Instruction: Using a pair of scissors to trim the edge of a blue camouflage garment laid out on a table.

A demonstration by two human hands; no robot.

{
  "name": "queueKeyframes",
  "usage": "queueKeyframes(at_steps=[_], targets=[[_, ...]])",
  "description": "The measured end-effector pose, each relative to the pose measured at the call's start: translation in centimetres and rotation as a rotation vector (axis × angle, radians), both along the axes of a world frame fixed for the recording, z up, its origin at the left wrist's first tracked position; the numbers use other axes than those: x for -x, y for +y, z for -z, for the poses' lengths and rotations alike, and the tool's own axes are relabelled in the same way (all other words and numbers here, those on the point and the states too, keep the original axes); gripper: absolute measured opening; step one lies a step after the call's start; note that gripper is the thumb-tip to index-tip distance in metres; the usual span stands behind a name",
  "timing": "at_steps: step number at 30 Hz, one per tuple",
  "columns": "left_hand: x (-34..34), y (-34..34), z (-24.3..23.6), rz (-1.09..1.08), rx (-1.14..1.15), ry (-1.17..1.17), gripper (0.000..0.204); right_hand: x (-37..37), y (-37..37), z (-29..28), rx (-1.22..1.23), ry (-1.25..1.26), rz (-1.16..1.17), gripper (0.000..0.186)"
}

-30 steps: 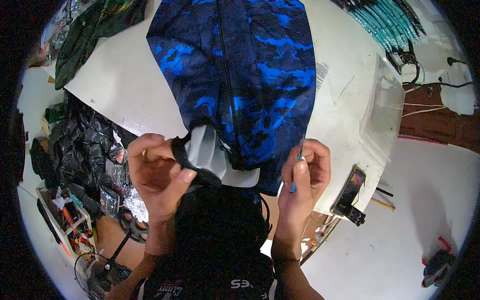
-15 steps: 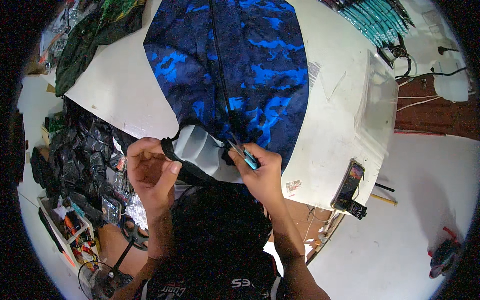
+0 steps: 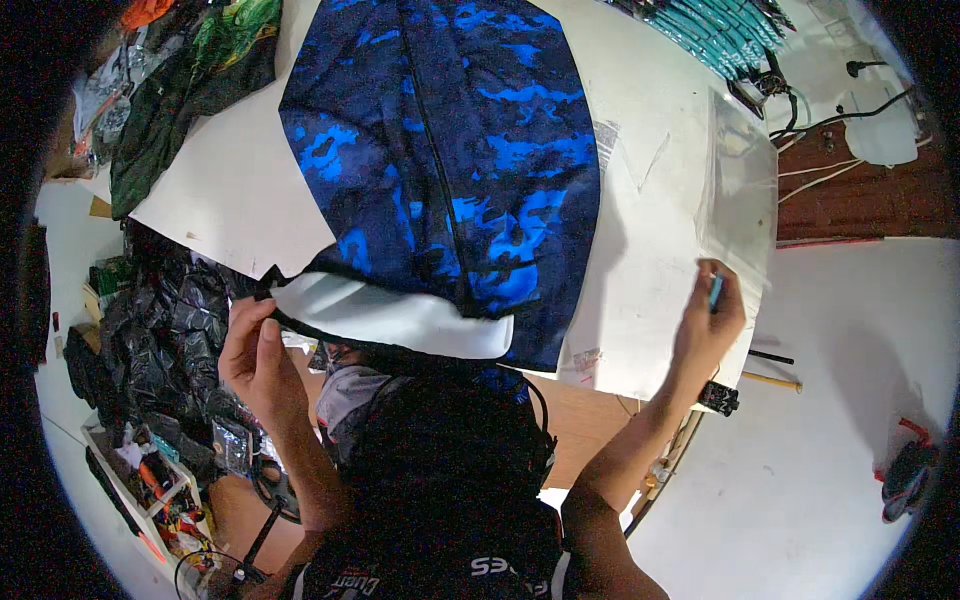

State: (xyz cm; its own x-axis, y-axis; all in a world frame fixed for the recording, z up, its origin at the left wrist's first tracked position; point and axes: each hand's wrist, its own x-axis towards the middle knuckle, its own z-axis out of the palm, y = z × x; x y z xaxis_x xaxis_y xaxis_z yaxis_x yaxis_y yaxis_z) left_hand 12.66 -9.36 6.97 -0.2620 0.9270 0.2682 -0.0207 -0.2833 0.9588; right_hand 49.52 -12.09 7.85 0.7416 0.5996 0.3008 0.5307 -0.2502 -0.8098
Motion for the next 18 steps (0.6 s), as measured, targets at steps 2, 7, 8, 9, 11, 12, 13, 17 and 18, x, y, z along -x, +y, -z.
queueKeyframes(at_steps=[2, 7, 8, 9, 11, 12, 13, 17, 18], targets=[[0.8, -0.4, 0.6, -0.084, 0.053, 0.080, 0.019, -0.4, -0.8, -0.8, -0.151, 0.245, 0.017, 0.012], [1.1, -0.7, 0.3, -0.281, 0.083, 0.638, 0.027, 3.8, -0.1, 0.4, 0.052, 0.065, -0.355, 0.007], [0.4, -0.6, 0.4, -0.276, 0.077, 0.636, 0.027, 6.7, 0.5, -0.1, 0.186, 0.138, -0.474, 0.010], [-0.3, -0.6, -0.1, -0.206, 0.031, 0.749, 0.028, 8.4, 0.9, 1.2, 0.126, 0.243, -0.634, 0.011], [-1.9, -0.6, -0.2, -0.029, -0.073, 0.887, 0.031, 10.9, 2.0, 4.5, 0.064, 0.320, -0.852, 0.013], [-3.0, -0.5, 0.3, 0.085, -0.136, 0.905, 0.034, 11.7, 2.5, 5.2, 0.064, 0.285, -0.900, 0.014], [-4.0, -0.3, 0.9, 0.177, -0.123, 0.904, 0.035, 12.1, 3.1, 5.4, 0.056, 0.280, -0.902, 0.014], [-6.1, 0.3, 4.6, 0.306, -0.021, 0.960, 0.031, 12.4, 4.5, 6.3, 0.298, -0.215, -0.896, 0.019], [-6.0, 0.5, 5.7, 0.300, -0.032, 0.960, 0.031, 12.3, 4.8, 6.5, 0.422, -0.274, -0.880, 0.019]])
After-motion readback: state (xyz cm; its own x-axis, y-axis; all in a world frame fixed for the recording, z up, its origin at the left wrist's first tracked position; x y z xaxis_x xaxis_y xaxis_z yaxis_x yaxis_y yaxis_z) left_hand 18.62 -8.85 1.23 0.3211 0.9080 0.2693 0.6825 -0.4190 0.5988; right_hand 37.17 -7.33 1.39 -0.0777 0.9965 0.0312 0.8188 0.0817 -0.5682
